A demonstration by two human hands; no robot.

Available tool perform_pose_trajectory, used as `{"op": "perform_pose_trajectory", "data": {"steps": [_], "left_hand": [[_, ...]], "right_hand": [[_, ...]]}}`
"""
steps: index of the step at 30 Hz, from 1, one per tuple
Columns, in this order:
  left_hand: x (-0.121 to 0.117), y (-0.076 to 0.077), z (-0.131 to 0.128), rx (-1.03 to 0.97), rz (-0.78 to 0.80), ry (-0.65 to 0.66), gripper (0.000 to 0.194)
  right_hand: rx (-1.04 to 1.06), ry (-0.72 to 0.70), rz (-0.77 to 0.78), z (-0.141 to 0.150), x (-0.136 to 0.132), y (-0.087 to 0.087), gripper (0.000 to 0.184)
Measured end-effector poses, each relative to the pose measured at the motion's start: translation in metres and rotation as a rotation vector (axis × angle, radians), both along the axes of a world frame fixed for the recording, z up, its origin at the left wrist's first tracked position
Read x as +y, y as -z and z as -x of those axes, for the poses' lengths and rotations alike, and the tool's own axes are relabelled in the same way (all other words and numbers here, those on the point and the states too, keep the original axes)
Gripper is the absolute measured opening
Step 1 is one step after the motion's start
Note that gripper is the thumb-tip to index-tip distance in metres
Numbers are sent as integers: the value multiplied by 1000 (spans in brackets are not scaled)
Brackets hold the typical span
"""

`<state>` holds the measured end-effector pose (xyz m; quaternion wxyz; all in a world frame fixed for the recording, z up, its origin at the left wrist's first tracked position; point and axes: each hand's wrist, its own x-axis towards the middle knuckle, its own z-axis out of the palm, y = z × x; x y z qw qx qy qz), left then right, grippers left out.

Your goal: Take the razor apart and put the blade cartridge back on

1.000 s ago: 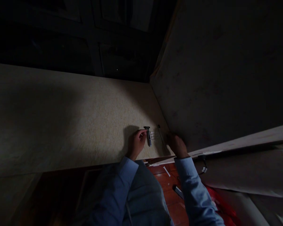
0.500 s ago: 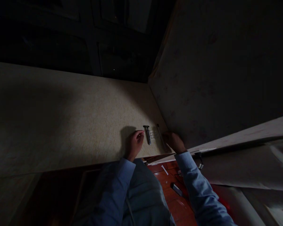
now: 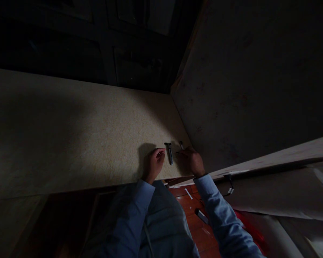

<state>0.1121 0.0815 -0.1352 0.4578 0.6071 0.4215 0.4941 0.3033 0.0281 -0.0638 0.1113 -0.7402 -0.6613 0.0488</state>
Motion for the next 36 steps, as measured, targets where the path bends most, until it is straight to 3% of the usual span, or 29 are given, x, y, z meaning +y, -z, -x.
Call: {"op": "perform_pose_trajectory", "data": {"steps": [7,21,28,36], "left_hand": [[-1,-2,0,9,19,2,18],[0,-6,1,6,16,14,17],[-1,-6,1,10,13,27,19],[0,-3,0,3,4,31,19]], "right_hand": [[-71,-1,44,9,3,7,27],[-125,34,103,13,2,4,29],[-83,8,107,15,1,2,28],[50,-40,58,5,2,12,28]]}}
